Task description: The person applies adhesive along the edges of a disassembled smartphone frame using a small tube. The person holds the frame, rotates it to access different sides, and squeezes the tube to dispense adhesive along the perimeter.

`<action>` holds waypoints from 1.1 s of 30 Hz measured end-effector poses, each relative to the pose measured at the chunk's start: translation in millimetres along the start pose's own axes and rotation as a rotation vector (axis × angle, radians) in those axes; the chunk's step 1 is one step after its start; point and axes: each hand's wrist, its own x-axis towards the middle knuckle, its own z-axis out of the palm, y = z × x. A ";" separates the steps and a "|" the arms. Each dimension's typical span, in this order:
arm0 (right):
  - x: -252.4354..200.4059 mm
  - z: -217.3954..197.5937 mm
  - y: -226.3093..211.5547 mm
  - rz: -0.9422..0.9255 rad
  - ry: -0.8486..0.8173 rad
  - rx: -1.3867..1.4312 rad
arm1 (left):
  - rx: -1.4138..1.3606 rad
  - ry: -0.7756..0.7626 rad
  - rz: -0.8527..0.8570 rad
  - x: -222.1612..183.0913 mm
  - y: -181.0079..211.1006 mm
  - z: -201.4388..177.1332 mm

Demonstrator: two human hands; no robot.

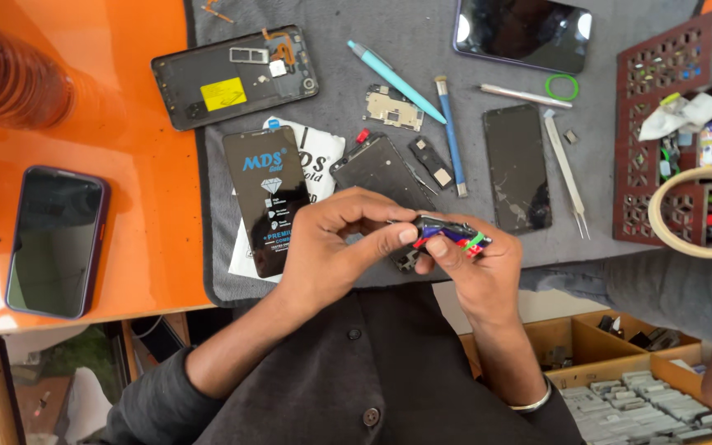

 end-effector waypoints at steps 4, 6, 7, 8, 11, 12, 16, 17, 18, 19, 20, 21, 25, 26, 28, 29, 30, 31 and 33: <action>6.7 -8.4 5.2 -0.027 -0.035 -0.030 | 0.075 0.041 0.073 1.2 1.8 -5.1; 9.9 -11.5 5.6 -0.006 -0.032 -0.011 | 0.105 0.060 0.072 0.7 0.6 -6.2; 11.9 -12.1 4.2 0.003 -0.029 -0.002 | 0.119 0.068 0.072 1.2 0.1 -6.0; 14.9 -11.7 2.3 -0.005 -0.045 -0.021 | 0.090 0.073 0.061 2.4 0.1 -5.9; 24.0 -6.6 -6.5 0.005 -0.112 -0.042 | 0.031 0.080 0.050 8.0 2.1 -7.6; 26.8 -3.6 -9.2 0.033 -0.145 -0.023 | 0.031 0.078 0.060 11.5 3.5 -10.6; 34.9 8.2 -15.2 0.045 -0.163 0.041 | 0.025 0.081 0.072 18.0 10.8 -15.4; 36.2 9.6 -16.2 0.013 -0.153 0.032 | 0.039 0.071 0.091 19.1 12.5 -15.8; 37.4 11.2 -16.7 -0.018 -0.143 0.025 | 0.054 0.062 0.109 19.9 14.6 -16.4; 38.8 11.9 -17.6 -0.050 -0.133 0.018 | 0.069 0.053 0.127 20.9 16.8 -16.9; 39.1 12.3 -18.6 -0.131 -0.152 0.035 | 0.104 0.053 0.150 21.6 19.2 -17.4; 39.4 11.7 -20.3 -0.212 -0.172 0.051 | 0.139 0.052 0.172 22.4 21.9 -17.5; 40.0 7.0 -31.0 -0.412 -0.146 -0.020 | 0.332 0.060 0.293 26.3 36.4 -18.3; 39.9 6.4 -32.8 -0.418 -0.132 -0.073 | 0.372 0.052 0.321 27.5 40.2 -18.3; 39.6 4.5 -34.4 -0.413 -0.108 -0.126 | 0.450 0.034 0.378 29.4 46.9 -17.6; 38.6 3.3 -34.4 -0.402 -0.098 -0.127 | 0.468 0.024 0.393 30.8 49.4 -17.4; 37.7 3.2 -32.6 -0.375 -0.095 -0.074 | 0.486 0.018 0.407 32.0 51.4 -17.0; 36.7 2.5 -30.9 -0.349 -0.093 -0.022 | 0.504 0.011 0.422 33.0 53.0 -16.4; 37.9 0.5 -27.2 -0.307 -0.129 0.213 | 0.507 -0.023 0.459 34.8 55.1 -14.3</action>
